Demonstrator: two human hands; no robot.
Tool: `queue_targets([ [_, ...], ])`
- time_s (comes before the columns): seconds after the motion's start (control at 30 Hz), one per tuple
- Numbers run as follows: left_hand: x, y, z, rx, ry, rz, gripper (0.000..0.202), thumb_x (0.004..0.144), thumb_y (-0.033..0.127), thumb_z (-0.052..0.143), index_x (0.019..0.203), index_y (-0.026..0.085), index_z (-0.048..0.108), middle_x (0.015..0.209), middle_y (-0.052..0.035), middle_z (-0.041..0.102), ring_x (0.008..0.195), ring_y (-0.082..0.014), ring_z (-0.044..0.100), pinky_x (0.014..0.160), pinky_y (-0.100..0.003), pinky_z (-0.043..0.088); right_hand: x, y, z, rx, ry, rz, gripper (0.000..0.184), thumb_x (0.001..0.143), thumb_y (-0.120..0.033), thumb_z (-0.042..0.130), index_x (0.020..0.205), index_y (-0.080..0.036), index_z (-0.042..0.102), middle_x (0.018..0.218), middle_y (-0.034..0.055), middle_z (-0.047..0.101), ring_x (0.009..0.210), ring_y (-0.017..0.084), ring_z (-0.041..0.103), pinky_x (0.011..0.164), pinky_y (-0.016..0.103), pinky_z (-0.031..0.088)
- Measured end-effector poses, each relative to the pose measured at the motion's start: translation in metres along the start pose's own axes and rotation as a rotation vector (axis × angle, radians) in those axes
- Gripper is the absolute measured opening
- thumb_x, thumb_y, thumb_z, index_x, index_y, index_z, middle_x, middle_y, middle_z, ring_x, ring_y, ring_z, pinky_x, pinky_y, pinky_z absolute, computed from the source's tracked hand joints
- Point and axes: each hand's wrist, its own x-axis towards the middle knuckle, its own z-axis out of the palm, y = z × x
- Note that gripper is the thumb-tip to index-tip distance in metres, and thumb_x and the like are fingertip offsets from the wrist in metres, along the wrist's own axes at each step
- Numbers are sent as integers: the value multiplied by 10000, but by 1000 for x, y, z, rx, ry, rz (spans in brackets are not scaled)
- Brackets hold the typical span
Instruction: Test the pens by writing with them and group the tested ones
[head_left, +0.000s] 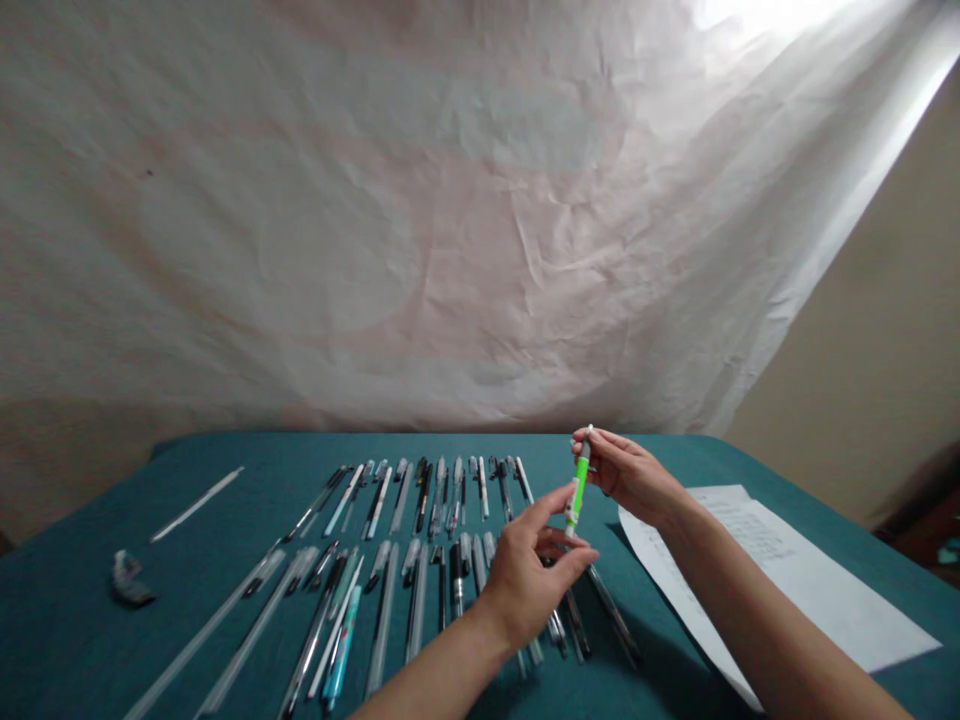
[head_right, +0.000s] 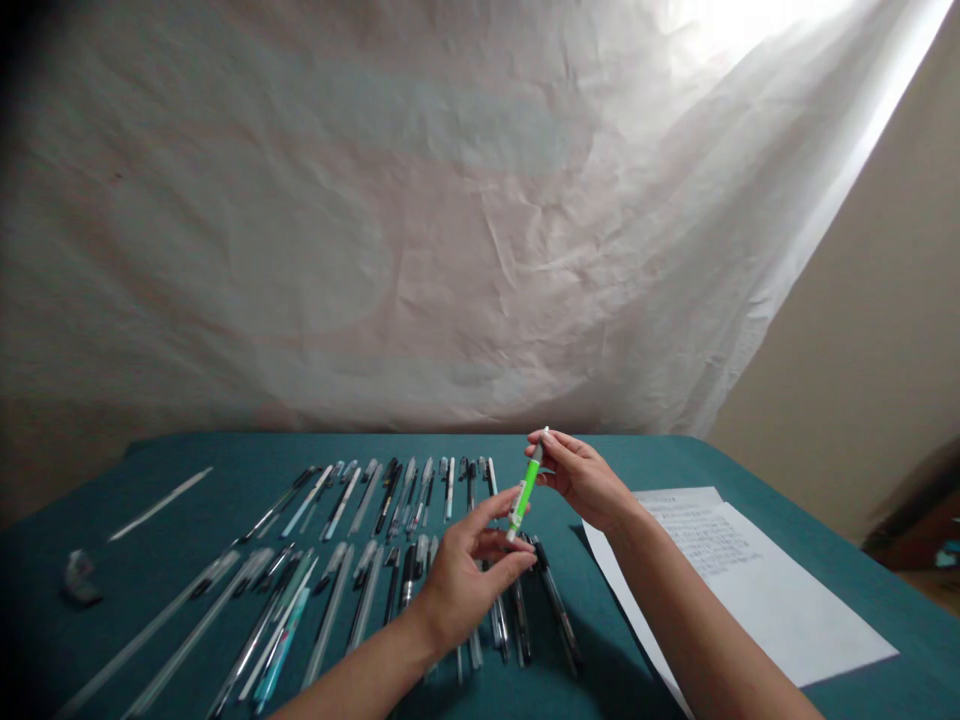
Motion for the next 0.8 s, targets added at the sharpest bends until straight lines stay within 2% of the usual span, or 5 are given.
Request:
queue_targets([
  [0.1,-2,3,-1,78,-120,82,412,738,184,614,1139,261,566,1173,-70,535,824,-153,625,712,-265,521,-1,0,1,-28,-17,16,236,749,-402,619,903,-225,646,798,5,625,694,105,558,591,207,425],
  [0.2,-3,4,-3,210,-147,157,326,767,202,588,1087,255,613,1075,-65,599,789,-146,612,748,-280,508,-2,1,5,-60,-29,29,255,748,-405,618,912,-211,647,775,15,614,696,114,554,609,213,422],
  [0.4,-4,1,-2,316,-110,280,263,787,170,568,1024,250,650,972,-52,665,902,-164,605,829,-281,467,-3,4,9,-69,-55,30,238,762,-394,611,895,-200,647,762,12,596,690,100,535,610,197,404],
  [0.57,-5,-1,-1,324,-51,280,212,817,198,534,975,237,670,939,-58,680,887,-164,621,815,-279,473,-4,2,13,-138,-43,5,279,751,-442,606,887,-202,642,745,6,598,666,104,531,583,207,384],
  [0.8,-4,-1,1,318,-44,285,216,786,158,565,960,232,670,926,-57,680,872,-165,625,805,-271,477,-6,-2,17,-254,-10,0,348,765,-474,568,944,-183,635,765,33,612,652,115,535,541,207,372],
])
